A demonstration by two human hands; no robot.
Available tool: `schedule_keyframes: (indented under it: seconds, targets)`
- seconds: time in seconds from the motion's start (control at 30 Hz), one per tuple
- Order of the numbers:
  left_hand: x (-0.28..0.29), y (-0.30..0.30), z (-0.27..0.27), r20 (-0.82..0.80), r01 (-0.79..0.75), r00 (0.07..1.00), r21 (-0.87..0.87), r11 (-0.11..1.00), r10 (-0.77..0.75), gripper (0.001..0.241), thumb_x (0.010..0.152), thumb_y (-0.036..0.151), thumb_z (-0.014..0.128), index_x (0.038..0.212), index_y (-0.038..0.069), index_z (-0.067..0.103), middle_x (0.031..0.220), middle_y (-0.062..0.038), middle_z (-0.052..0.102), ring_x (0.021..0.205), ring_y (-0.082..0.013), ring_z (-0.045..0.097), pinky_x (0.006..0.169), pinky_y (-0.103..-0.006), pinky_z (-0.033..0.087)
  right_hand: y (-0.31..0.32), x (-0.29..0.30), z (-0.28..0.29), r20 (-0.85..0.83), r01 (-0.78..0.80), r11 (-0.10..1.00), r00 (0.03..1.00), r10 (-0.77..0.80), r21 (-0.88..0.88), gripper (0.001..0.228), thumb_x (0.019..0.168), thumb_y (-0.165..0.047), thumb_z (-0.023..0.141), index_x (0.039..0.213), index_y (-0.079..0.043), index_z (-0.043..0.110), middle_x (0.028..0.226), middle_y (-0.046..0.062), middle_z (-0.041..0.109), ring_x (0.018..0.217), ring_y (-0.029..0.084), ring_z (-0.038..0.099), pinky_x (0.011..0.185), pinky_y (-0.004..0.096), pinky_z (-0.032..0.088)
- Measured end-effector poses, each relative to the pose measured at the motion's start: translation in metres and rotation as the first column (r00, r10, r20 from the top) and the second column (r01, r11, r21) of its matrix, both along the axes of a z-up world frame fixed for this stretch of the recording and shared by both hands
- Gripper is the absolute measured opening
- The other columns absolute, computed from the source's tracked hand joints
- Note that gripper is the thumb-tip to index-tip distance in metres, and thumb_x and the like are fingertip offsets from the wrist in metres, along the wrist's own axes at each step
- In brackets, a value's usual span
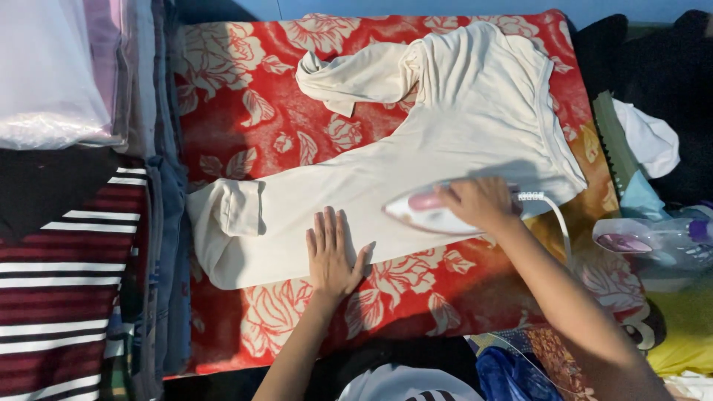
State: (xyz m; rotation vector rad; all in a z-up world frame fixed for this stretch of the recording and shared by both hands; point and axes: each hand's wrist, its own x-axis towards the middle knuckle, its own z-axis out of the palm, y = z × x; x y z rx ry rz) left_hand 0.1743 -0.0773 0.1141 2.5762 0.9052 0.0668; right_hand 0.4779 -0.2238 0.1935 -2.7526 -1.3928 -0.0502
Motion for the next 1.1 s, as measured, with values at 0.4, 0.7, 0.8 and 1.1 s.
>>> schedule_keyframes:
  seconds: [0.4,0.7,0.8,1.1]
  targets:
    - [-0.001,0.002,-0.001,-0.050,0.001,0.999,-0.025,1.000,-0.002,0.094,0.099,0.071,0.029,0.166,0.007,0.008,0.173,-0.019,0.003,0.159,-0.0388,0.000,0.126,-0.0569,0.007,0.001,-0.006,-0.019,0.127,0.293,0.955,0.950,-0.286,-0.035,0.065,0.098,-0.073,0.045,0.066,-0.020,0.065,0.054,0.009,0.065,0.067,0.037,0.074,0.057,0.050,0.055]
    - [-0.004,0.000,-0.017,0.063,-0.042,0.997,0.055,0.998,0.039,0.089,0.102,0.062,0.031,0.163,0.000,0.016,0.172,-0.021,0.012,0.159,-0.0374,0.009,0.126,-0.0541,0.012,-0.035,-0.009,-0.052,0.152,-0.463,0.869,0.885,0.441,0.175,0.037,0.083,-0.048,0.065,0.059,-0.020,0.058,0.053,0.007,0.061,0.056,0.029,0.068,0.052,0.041,0.055]
    - [-0.001,-0.001,-0.018,0.039,-0.038,0.999,0.086,0.996,0.035,0.088,0.102,0.061,0.031,0.164,0.000,0.015,0.172,-0.021,0.011,0.160,-0.0365,0.008,0.125,-0.0553,0.011,0.000,0.021,-0.023,0.133,-0.019,0.992,0.991,0.002,0.128,0.058,0.100,-0.060,0.055,0.065,-0.016,0.066,0.058,0.010,0.065,0.064,0.036,0.071,0.057,0.048,0.055]
    - [0.002,-0.001,-0.014,-0.013,-0.045,0.999,0.062,0.997,0.046,0.098,0.098,0.072,0.032,0.164,0.002,0.014,0.172,-0.020,0.008,0.160,-0.0361,0.005,0.124,-0.0594,0.006,0.041,-0.025,0.038,-0.054,-0.094,0.993,0.994,0.098,0.073,0.055,0.084,-0.066,0.063,0.058,-0.017,0.060,0.058,0.010,0.066,0.070,0.040,0.071,0.061,0.047,0.055]
